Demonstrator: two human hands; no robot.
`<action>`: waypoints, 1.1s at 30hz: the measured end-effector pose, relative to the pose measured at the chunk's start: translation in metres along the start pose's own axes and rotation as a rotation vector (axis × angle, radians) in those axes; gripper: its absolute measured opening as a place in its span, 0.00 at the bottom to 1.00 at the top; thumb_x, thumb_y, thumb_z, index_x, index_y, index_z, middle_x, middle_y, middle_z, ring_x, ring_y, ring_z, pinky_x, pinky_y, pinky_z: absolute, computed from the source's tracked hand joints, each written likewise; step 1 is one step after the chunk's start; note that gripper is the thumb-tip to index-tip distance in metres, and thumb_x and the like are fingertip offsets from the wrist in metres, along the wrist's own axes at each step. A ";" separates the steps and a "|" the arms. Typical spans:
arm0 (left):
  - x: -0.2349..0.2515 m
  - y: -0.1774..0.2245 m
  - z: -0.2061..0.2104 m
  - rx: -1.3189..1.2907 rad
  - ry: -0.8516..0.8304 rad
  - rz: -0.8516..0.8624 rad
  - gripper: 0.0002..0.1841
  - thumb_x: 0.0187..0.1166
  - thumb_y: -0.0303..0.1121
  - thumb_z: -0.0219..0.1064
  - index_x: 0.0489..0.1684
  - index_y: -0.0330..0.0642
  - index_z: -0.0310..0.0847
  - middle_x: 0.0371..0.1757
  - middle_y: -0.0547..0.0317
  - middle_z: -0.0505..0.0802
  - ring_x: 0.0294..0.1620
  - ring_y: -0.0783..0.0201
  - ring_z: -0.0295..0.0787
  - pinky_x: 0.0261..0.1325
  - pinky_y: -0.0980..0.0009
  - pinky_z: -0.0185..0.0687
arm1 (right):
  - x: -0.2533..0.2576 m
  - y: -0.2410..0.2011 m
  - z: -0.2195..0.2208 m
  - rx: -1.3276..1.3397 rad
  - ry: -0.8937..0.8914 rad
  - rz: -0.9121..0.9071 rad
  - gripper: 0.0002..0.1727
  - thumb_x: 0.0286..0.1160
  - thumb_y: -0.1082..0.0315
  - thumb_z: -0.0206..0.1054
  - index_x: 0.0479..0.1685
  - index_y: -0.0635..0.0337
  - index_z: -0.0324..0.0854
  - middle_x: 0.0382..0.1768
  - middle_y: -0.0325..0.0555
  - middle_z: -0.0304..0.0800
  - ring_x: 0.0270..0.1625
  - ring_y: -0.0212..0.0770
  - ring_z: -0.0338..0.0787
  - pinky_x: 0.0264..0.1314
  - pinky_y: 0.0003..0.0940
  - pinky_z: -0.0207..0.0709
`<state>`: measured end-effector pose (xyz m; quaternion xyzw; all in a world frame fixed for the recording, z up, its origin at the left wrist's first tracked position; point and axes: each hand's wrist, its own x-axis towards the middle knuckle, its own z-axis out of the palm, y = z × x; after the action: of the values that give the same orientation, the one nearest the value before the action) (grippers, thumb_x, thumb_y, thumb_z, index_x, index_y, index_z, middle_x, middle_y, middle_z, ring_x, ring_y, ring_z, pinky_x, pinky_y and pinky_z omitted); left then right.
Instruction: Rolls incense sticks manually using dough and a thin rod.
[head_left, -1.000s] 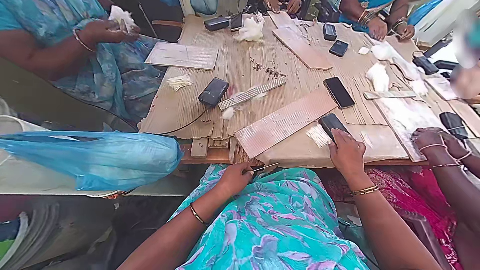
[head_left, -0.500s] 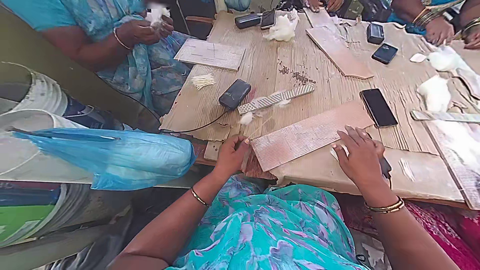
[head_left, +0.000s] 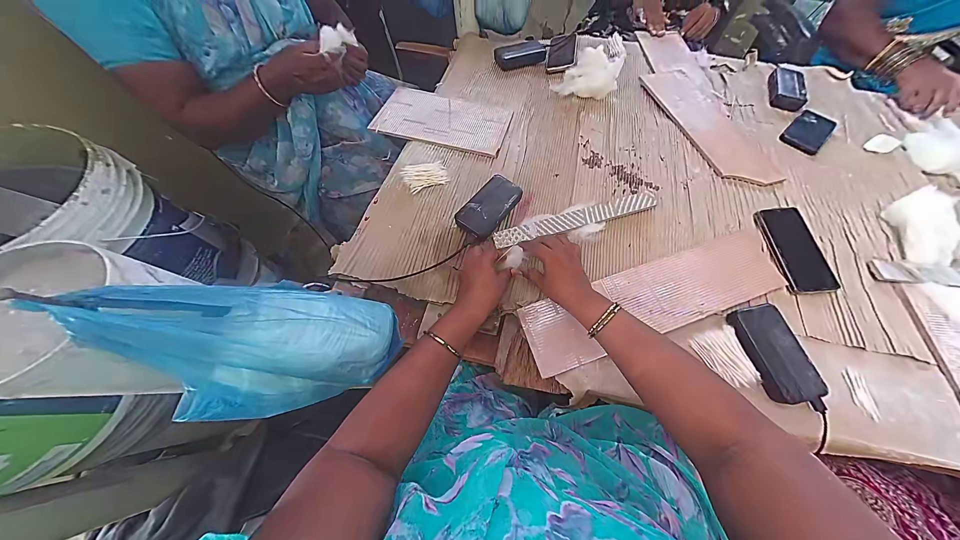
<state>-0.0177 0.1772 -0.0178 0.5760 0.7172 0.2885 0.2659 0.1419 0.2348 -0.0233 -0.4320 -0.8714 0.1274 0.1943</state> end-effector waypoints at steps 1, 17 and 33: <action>0.003 -0.004 0.002 0.010 -0.016 0.001 0.16 0.82 0.32 0.71 0.61 0.31 0.86 0.68 0.33 0.84 0.73 0.39 0.79 0.78 0.45 0.72 | 0.003 -0.002 0.003 0.005 -0.013 0.015 0.23 0.71 0.64 0.77 0.67 0.54 0.87 0.64 0.55 0.89 0.70 0.62 0.82 0.70 0.66 0.69; -0.027 0.008 0.010 -0.555 0.011 0.263 0.20 0.82 0.36 0.71 0.70 0.42 0.82 0.67 0.51 0.81 0.31 0.73 0.77 0.33 0.76 0.76 | -0.075 -0.022 -0.049 0.873 0.239 0.472 0.08 0.84 0.68 0.65 0.50 0.60 0.87 0.39 0.37 0.88 0.38 0.26 0.82 0.45 0.25 0.75; -0.128 0.077 0.020 -1.131 -0.243 -0.005 0.02 0.87 0.25 0.60 0.46 0.38 0.78 0.32 0.63 0.85 0.24 0.77 0.76 0.30 0.82 0.73 | -0.160 -0.070 -0.060 1.382 0.507 0.526 0.08 0.74 0.83 0.66 0.41 0.60 0.78 0.35 0.38 0.88 0.38 0.30 0.88 0.46 0.24 0.84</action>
<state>0.0736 0.0671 0.0303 0.3715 0.4171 0.5582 0.6135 0.2075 0.0683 0.0216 -0.4215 -0.3922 0.5804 0.5759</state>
